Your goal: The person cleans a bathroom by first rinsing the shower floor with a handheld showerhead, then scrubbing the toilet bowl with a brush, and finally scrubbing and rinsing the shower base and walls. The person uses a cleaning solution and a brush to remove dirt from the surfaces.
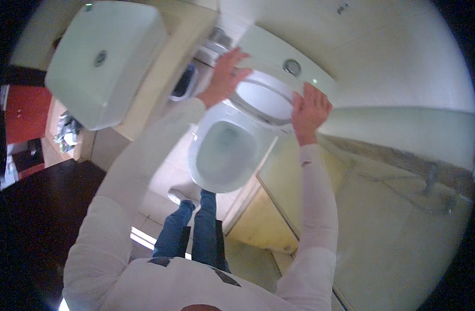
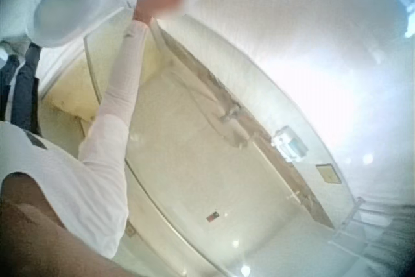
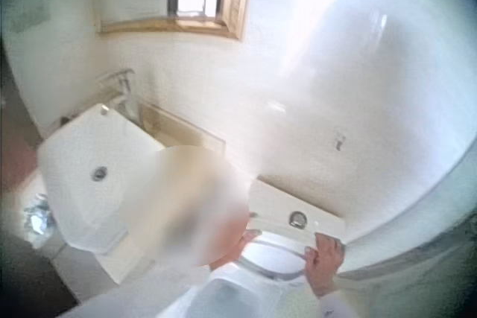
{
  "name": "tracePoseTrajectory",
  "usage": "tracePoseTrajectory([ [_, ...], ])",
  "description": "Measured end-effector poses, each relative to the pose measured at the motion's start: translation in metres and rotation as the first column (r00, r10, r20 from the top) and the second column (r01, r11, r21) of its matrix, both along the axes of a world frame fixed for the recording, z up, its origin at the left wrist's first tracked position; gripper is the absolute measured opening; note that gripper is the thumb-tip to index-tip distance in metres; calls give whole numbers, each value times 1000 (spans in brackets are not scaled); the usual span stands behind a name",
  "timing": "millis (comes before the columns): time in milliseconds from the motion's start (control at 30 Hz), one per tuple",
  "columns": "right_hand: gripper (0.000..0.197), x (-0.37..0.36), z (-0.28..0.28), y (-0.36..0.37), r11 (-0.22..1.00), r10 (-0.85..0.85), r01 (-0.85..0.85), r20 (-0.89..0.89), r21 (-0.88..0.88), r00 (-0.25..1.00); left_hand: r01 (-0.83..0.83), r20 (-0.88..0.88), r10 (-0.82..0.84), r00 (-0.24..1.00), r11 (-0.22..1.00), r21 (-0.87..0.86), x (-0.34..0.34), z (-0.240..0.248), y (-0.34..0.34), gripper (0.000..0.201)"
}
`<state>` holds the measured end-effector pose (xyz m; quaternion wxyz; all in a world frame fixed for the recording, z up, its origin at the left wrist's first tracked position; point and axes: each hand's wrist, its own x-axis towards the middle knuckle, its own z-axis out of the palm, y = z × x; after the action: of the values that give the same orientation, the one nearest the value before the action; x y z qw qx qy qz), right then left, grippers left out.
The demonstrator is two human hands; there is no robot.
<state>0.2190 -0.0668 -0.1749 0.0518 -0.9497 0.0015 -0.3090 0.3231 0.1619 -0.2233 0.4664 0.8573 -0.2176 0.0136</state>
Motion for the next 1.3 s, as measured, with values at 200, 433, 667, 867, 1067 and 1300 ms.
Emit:
tracePoseTrajectory([
  [200,39,-6,5,-2,996,71,-67,-83,56,994,-202,-132,233,963,955,216,-54,34,4,85],
  [433,48,-17,22,7,996,35,-17,-225,84,974,-39,-394,58,917,998,56,-264,13,115,64],
  [667,82,-28,44,23,988,-152,147,-424,-44,893,-198,-658,511,553,848,492,-486,-45,340,65],
  [867,115,-20,51,32,939,-273,342,-523,39,808,-469,-492,827,273,561,682,-594,-65,476,60],
  [1067,107,-23,77,37,983,-162,182,-303,39,939,-863,-725,682,-97,305,402,-607,-39,491,59],
  [1300,42,-102,43,96,961,171,-158,-37,226,985,-869,-723,605,-335,97,484,-623,-14,445,64],
])
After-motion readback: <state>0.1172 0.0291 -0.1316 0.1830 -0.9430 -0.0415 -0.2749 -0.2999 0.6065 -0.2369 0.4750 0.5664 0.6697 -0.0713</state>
